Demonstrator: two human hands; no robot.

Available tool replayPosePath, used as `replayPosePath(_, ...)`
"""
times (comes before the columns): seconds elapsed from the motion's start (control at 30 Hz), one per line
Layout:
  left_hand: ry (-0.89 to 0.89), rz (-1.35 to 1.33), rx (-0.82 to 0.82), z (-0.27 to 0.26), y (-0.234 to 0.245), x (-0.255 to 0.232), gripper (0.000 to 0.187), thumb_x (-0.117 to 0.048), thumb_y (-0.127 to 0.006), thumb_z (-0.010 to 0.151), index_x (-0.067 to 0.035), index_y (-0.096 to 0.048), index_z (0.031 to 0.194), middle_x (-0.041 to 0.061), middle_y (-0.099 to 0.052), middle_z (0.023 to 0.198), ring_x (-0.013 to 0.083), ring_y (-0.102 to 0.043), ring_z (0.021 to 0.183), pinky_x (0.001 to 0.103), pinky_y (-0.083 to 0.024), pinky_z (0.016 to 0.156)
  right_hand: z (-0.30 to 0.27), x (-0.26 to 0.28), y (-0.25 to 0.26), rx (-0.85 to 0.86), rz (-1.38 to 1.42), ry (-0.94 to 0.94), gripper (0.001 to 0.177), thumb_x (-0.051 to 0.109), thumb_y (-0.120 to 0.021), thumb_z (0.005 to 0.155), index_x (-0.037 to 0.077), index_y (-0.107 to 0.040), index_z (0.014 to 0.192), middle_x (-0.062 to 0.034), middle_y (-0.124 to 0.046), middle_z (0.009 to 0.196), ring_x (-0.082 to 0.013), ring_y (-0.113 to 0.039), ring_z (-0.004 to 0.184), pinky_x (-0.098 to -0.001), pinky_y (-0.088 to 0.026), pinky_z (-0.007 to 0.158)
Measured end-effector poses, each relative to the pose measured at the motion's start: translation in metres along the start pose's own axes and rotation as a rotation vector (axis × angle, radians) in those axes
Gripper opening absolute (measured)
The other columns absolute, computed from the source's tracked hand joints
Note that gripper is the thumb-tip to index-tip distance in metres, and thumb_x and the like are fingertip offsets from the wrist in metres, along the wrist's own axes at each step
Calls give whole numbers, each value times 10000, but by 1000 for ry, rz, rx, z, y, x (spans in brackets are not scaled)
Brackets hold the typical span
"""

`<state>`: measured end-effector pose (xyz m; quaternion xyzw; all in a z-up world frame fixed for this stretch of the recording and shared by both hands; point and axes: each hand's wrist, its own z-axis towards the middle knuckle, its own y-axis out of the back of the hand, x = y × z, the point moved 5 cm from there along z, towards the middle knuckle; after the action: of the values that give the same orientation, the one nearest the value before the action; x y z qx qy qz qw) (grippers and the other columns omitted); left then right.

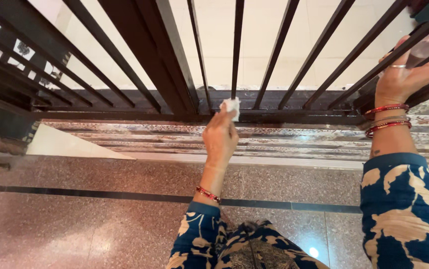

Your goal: The person sprays a liquid cleaner onto a dark metal railing and wipes it with a white cloth. They repeatedly spray and wipe along the horizontal bars, moving from left to right.

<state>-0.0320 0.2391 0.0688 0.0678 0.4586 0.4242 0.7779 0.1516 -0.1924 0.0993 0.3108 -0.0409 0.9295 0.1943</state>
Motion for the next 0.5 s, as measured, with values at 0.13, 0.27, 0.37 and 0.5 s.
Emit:
replayPosePath(0.13,-176,-15,-416,18,55,-29,237,50,-615,989,-30,-708,1192,185,-690,1322,346,-661,1294,440,-507,1079,4,11,-3,32,-6,67,691,108,-579,1144,54,-75,1613,-146,-627,1107,-204,-653,825,-339,-628,743)
replayPosePath(0.27,-332,-111,-635,60,94,-55,336,30,-490,1063,-66,-505,1385,117,-594,1437,345,-576,1393,495,-423,1198,3,8,-2,56,-52,19,596,139,-575,1145,67,-218,1616,-124,-639,1068,-194,-674,784,-328,-573,749)
replayPosePath(0.37,-284,-251,-531,95,85,-63,465,29,-481,1118,-56,-377,1563,163,-500,1567,302,-580,1390,364,-529,1082,2,3,-1,39,-104,65,641,128,-565,1149,66,-160,1643,-137,-619,1150,-196,-666,788,-328,-580,755)
replayPosePath(0.5,-188,-81,-442,108,50,-50,539,61,-427,1072,-75,-340,1586,191,-562,1503,296,-660,1294,334,-561,972,-8,-11,8,54,-97,65,663,110,-555,1155,72,-145,1675,-134,-609,1173,-208,-650,790,-338,-572,764)
